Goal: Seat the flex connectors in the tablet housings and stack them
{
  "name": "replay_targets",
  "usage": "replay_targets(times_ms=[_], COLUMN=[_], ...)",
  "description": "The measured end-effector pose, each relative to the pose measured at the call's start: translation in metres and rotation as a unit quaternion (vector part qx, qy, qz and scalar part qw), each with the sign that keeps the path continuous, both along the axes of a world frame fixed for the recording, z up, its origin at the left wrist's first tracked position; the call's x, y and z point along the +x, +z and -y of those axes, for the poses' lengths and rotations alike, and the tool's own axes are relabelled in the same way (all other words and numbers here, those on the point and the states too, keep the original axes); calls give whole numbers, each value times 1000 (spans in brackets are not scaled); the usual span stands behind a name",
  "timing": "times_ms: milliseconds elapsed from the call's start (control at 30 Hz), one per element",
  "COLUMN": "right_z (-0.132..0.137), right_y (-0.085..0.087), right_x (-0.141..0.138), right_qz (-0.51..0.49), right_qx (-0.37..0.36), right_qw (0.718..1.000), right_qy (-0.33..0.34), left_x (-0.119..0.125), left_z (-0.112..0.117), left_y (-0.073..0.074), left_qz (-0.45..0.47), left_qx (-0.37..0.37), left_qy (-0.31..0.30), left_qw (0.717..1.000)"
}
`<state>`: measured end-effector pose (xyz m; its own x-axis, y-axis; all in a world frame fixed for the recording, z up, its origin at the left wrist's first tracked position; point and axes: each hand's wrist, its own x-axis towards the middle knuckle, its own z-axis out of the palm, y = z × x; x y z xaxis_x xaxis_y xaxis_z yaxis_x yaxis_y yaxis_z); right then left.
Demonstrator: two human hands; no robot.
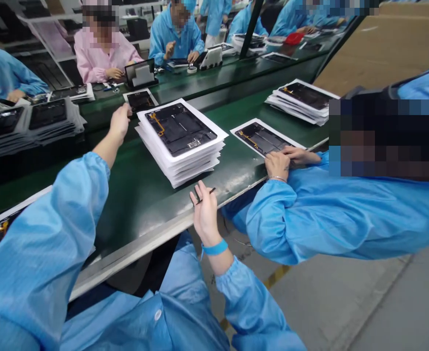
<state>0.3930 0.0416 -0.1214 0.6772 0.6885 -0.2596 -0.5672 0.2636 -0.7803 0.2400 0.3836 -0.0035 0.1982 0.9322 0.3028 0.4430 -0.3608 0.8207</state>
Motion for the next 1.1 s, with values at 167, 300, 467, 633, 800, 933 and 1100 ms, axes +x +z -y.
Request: replay_targets(times_ms=[167,300,467,633,800,933,1100], right_z=[23,23,28,12,-18,-5,68], right_y=[-11,-11,3,40,78,85,54], right_x=[-17,-16,-10,-2,10,-7,-76], right_qz=[-4,5,36,72,-1,94,136], right_qx=[22,33,43,104,137,127,46], right_qw=[999,998,994,986,990,988,984], right_qy=[28,46,89,107,32,6,104], left_x=[14,24,26,6,-25,-70,-169], left_z=[-14,-21,-24,6,82,158,202], left_y=[23,29,37,51,66,78,57], left_qz=[-133,-200,-191,-88,47,121,92], left_qx=[-5,-4,-34,-80,-112,-116,-199], left_qy=[-5,-1,-19,-105,-176,-195,-205], left_qw=[991,980,981,987,977,966,954])
